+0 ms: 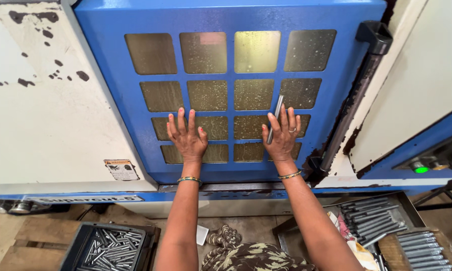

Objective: The person operates a metal turning machine by opening the safety door, inserting a metal rod into the chuck, and closing the door. They repeat this process for multiple rods, retrieving them from a nearby tray and placing them into the machine.

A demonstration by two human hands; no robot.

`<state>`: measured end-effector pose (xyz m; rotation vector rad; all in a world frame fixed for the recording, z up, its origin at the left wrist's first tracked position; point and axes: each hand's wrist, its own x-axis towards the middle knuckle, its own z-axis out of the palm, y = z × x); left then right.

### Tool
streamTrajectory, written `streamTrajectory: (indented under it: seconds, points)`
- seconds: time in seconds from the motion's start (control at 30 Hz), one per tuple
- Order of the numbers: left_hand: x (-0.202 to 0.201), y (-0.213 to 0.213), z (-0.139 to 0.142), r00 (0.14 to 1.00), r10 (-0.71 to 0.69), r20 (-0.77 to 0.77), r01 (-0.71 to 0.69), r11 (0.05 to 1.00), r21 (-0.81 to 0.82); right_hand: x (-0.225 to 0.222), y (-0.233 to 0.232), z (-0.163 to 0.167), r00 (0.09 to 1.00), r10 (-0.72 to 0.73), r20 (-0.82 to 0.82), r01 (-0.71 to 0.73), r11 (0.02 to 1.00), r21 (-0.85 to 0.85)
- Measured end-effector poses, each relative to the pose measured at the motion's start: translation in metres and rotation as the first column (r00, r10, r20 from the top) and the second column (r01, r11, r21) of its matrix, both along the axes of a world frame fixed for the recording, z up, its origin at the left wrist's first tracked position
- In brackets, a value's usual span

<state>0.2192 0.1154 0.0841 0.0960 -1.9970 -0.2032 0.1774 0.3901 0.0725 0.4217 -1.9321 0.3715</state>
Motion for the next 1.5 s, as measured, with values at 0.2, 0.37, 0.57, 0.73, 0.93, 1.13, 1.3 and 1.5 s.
streamTrajectory:
  seconds: [0.2,0.37,0.57,0.73,0.93,1.13,1.3,1.5]
  points:
    - [0.009,0.008,0.008,1.0,0.002,0.025,-0.002,1.0,-0.016,0.01,0.009,0.008,1.0,-0.001,0.002,0.001,1.0,0.022]
    - [0.015,0.016,0.011,0.999,-0.007,0.046,0.008,0.999,-0.037,0.019,0.019,0.012,0.999,-0.014,0.029,0.012,0.999,0.049]
    - [0.024,0.027,0.012,0.996,-0.023,0.085,0.027,0.999,-0.043,0.045,0.039,0.008,0.997,-0.027,0.066,0.023,0.998,0.06]
    - [0.036,0.064,0.023,0.994,-0.106,0.028,0.099,0.979,0.181,0.08,0.06,0.016,0.983,0.082,0.162,-0.072,0.995,-0.066]
    - [0.038,0.179,0.048,0.845,-0.532,-0.044,0.524,0.809,0.266,0.122,0.083,0.048,0.907,0.405,0.12,-0.284,0.795,-0.536]
    - [0.031,0.279,0.092,0.796,-0.595,-0.112,0.573,0.679,0.459,0.163,0.132,0.062,0.894,0.448,0.019,-0.311,0.649,-0.694]
    - [0.024,0.329,0.093,0.611,-0.764,-0.206,0.759,0.493,0.426,0.199,0.171,0.053,0.926,0.374,0.061,-0.203,0.625,-0.753]
    - [-0.02,0.404,0.078,0.303,-0.944,-0.131,0.565,0.068,0.822,0.227,0.183,0.053,0.932,0.363,-0.004,-0.218,0.552,-0.804]
